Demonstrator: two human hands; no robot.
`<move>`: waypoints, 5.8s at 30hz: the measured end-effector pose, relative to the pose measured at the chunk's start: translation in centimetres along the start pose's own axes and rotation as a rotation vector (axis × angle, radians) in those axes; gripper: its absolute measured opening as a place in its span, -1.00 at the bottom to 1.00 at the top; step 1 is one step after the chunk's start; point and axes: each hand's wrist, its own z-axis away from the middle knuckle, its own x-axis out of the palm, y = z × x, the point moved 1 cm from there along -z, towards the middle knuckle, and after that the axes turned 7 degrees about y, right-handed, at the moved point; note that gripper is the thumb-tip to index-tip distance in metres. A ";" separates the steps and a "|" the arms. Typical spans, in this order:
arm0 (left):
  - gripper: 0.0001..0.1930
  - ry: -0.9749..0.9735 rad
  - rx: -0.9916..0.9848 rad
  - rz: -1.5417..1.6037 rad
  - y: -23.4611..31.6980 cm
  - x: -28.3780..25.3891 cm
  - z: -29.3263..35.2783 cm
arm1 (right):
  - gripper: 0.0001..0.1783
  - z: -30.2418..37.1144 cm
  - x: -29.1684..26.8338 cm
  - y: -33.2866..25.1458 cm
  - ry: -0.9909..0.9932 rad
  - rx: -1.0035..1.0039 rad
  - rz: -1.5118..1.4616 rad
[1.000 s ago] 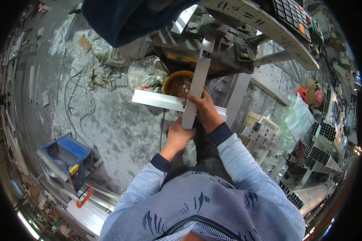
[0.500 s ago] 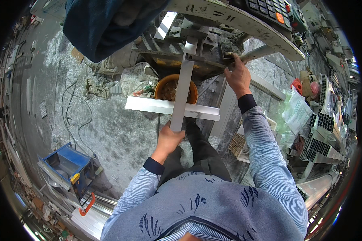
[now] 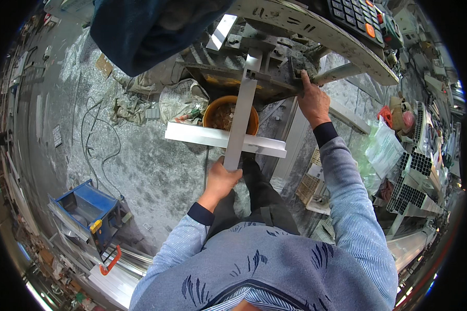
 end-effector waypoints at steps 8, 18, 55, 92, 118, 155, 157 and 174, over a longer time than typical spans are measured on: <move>-0.67 0.009 0.061 -0.063 -0.1 -0.1 -0.2 | -0.04 3.2 -0.9 -4.0 -0.004 0.036 -0.559; -0.68 0.030 0.180 -0.077 -0.6 0.0 -0.3 | -0.17 3.9 2.2 -13.9 -0.259 0.292 -1.501; -0.62 -0.089 0.153 0.000 0.7 -0.1 -1.8 | -0.76 3.2 2.3 -16.3 -0.571 0.586 -1.840; -0.57 0.013 0.233 -0.209 0.1 -1.4 1.2 | -0.71 6.4 2.2 -17.0 -0.457 0.615 -1.767; -0.55 -0.067 0.129 -0.198 -5.9 -4.7 11.0 | -0.67 18.8 -0.1 -19.8 -0.563 0.691 -1.842; -0.67 -0.073 0.105 -0.087 -6.8 -2.5 6.2 | -0.28 0.0 -1.2 -0.8 0.086 0.119 -0.173; -0.68 -0.072 0.081 -0.088 -6.4 -2.6 6.3 | -0.28 -0.1 -1.2 -0.6 0.080 0.104 -0.162; -0.57 -0.074 -0.018 -0.078 -3.6 -3.0 7.1 | -0.16 1.9 -2.1 -3.4 0.058 0.000 -0.311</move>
